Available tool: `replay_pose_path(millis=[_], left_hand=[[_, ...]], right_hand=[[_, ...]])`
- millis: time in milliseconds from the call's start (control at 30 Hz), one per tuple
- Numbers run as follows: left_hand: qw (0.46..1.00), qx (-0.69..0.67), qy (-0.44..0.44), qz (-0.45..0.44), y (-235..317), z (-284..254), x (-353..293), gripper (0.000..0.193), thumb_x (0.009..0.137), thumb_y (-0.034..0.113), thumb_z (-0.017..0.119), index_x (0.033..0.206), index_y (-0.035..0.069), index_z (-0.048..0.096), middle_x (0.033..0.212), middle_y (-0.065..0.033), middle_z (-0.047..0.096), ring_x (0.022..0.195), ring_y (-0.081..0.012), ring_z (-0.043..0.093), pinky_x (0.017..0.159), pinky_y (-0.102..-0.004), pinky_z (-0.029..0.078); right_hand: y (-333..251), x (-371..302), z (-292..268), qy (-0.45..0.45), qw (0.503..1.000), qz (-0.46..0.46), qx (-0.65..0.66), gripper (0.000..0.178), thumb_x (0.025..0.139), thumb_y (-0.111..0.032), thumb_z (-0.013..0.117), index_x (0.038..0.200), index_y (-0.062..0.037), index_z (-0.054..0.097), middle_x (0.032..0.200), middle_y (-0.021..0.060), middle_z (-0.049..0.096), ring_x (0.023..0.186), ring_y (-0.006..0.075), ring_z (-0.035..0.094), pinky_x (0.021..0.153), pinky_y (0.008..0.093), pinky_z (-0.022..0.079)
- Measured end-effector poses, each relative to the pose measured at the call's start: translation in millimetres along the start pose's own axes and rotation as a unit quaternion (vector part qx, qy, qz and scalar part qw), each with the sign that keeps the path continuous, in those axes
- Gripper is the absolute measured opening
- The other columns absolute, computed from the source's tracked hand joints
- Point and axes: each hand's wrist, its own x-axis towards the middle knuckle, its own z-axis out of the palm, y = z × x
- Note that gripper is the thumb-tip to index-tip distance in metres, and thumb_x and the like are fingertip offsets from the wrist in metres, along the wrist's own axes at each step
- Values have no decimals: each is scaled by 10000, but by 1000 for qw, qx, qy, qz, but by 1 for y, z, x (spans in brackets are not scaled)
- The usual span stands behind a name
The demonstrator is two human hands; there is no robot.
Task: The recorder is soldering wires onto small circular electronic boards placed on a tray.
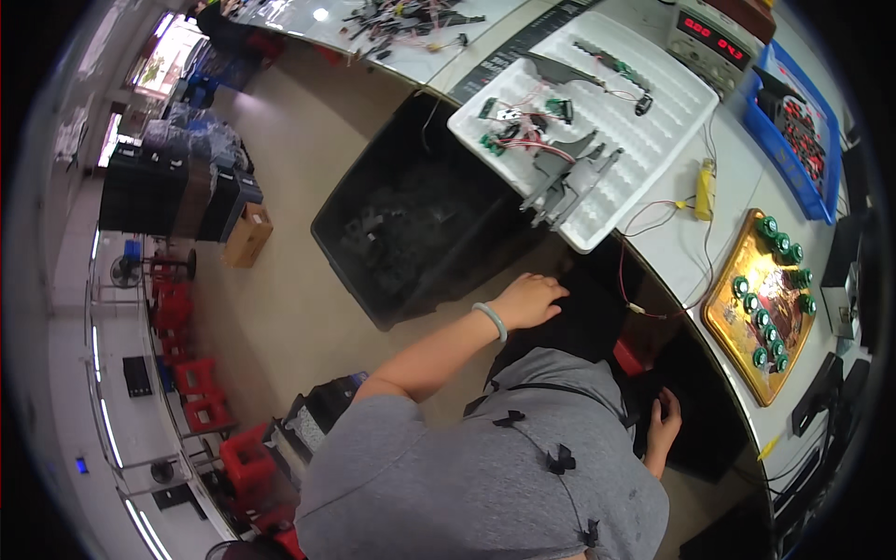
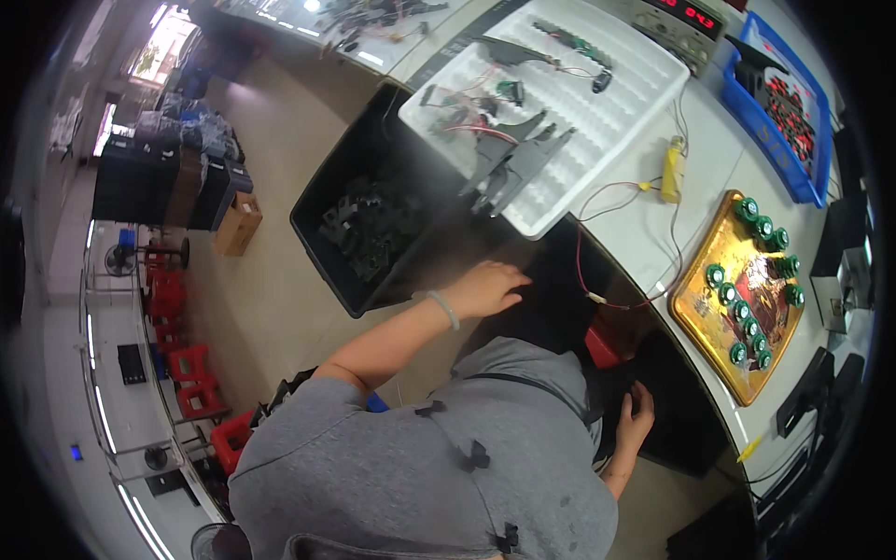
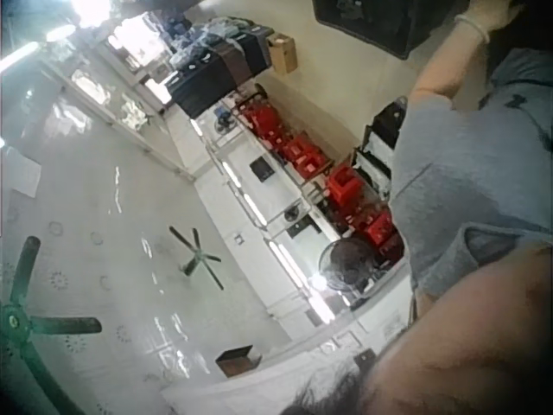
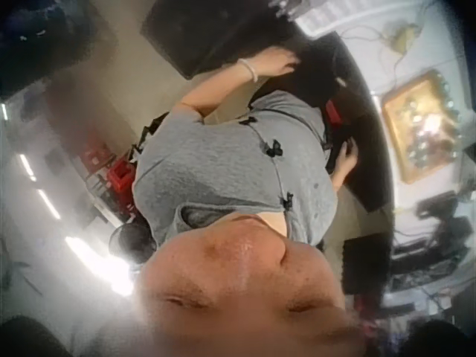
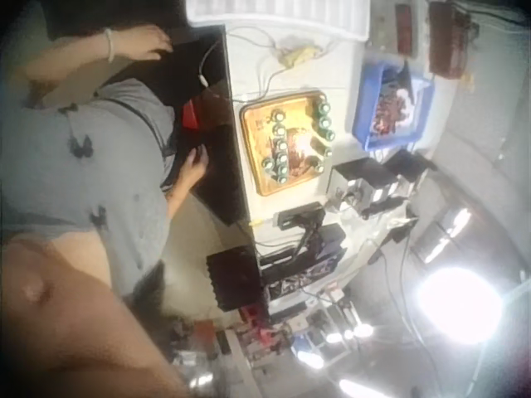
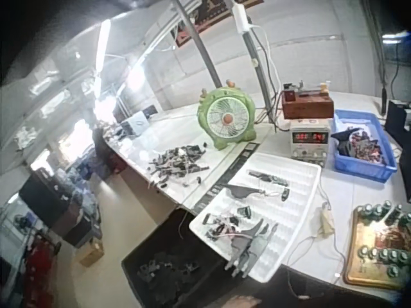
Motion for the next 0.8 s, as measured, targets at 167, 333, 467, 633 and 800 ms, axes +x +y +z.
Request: replay_pose_path(millis=[167,333,467,633,800], left_hand=[[942,-16,208,-263,-60,-63,-15,140,717,202,523,742,97,613,797,-133,605,743,-316,575,664,-397,456],[731,118,625,-247,-164,-164,-8,252,786,213,513,939,18,467,909,-157,494,882,-330,462,751,-415,368],[782,-107,551,-272,-202,-199,17,313,832,273,468,1012,17,476,674,-101,497,655,-268,505,626,-385,415],[686,-596,401,-118,-147,-265,19,188,840,178,460,939,25,507,525,42,342,428,-82,324,414,-245,307],[598,-696,323,232,-7,-303,-15,153,870,185,441,839,44,491,597,1,405,603,-117,411,631,-253,367]], right_hand=[[-16,4,-15,5,1000,-3,11,248,758,-13,534,1003,13,553,899,116,595,827,178,575,743,276,438],[-21,3,-25,59,996,-10,61,222,759,-38,549,975,9,564,800,91,602,733,136,573,668,240,445],[-37,6,-18,46,999,3,-1,189,760,-49,556,939,6,580,746,68,592,656,104,546,596,223,440],[-41,6,5,-8,997,-50,50,210,738,-33,560,942,9,580,795,77,602,665,123,554,605,245,447],[-112,-8,-26,-179,965,-47,186,233,735,-41,562,962,12,572,859,91,603,816,152,575,718,260,456]])
